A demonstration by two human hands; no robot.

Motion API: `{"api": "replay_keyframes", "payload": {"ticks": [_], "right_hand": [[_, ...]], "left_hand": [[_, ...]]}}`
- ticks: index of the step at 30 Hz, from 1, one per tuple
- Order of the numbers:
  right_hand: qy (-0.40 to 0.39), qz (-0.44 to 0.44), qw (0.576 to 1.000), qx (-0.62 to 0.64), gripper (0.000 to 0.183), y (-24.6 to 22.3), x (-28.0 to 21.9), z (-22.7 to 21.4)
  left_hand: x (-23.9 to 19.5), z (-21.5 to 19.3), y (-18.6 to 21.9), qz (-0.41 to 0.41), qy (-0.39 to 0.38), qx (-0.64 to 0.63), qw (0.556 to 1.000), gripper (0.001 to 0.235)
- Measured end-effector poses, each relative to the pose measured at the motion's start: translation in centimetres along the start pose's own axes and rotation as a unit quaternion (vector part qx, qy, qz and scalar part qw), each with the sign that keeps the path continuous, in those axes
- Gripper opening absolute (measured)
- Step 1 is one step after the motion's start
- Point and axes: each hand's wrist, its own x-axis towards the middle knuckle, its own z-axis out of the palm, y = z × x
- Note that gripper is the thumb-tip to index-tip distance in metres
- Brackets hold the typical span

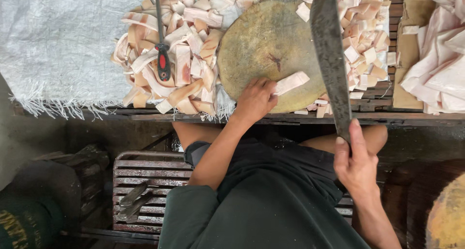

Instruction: The person slices strips of pork skin into small square pieces using a large knife on a wooden cutting board, handling the skin pieces one at a time and moving the cut pieces to the side.

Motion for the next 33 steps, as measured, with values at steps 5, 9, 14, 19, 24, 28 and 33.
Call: {"api": "replay_keyframes", "payload": {"ticks": [5, 9, 14, 19, 24, 28, 33], "right_hand": [[0.085, -0.119, 0.987, 0.070, 0.052, 1.5, -0.6, -0.6], [0.037, -0.122, 0.990, -0.060, 0.057, 3.1, -0.1, 1.4], [-0.098, -0.076, 0.987, -0.100, 0.060, 3.5, 0.9, 1.5], [-0.009, 0.003, 1.000, 0.002, 0.056, 3.3, -0.9, 0.0], [-0.125, -0.010, 0.992, 0.033, 0.055, 2.8, -0.7, 2.4], [-0.106, -0.096, 0.983, -0.114, 0.060, 2.1, 0.3, 2.8], [-0.057, 0.053, 0.997, -0.031, 0.056, 1.5, -1.0, 0.4]], "left_hand": [[-0.2, -0.2, -0.1, 0.019, 0.018, -0.009, 1.000, 0.023], [-0.5, -0.5, 0.0, 0.024, 0.028, -0.012, 0.999, 0.026], [-0.2, -0.9, 0.2, 0.015, 0.023, -0.013, 1.000, 0.024], [-0.6, -0.8, 0.1, 0.031, 0.025, -0.017, 0.999, 0.027], [-1.0, -0.9, 0.0, 0.024, 0.021, -0.004, 0.999, 0.026], [-0.6, -0.8, 0.1, 0.023, 0.027, 0.001, 0.999, 0.027], [-0.9, -1.1, 0.2, 0.023, 0.032, -0.015, 0.999, 0.027]]}}
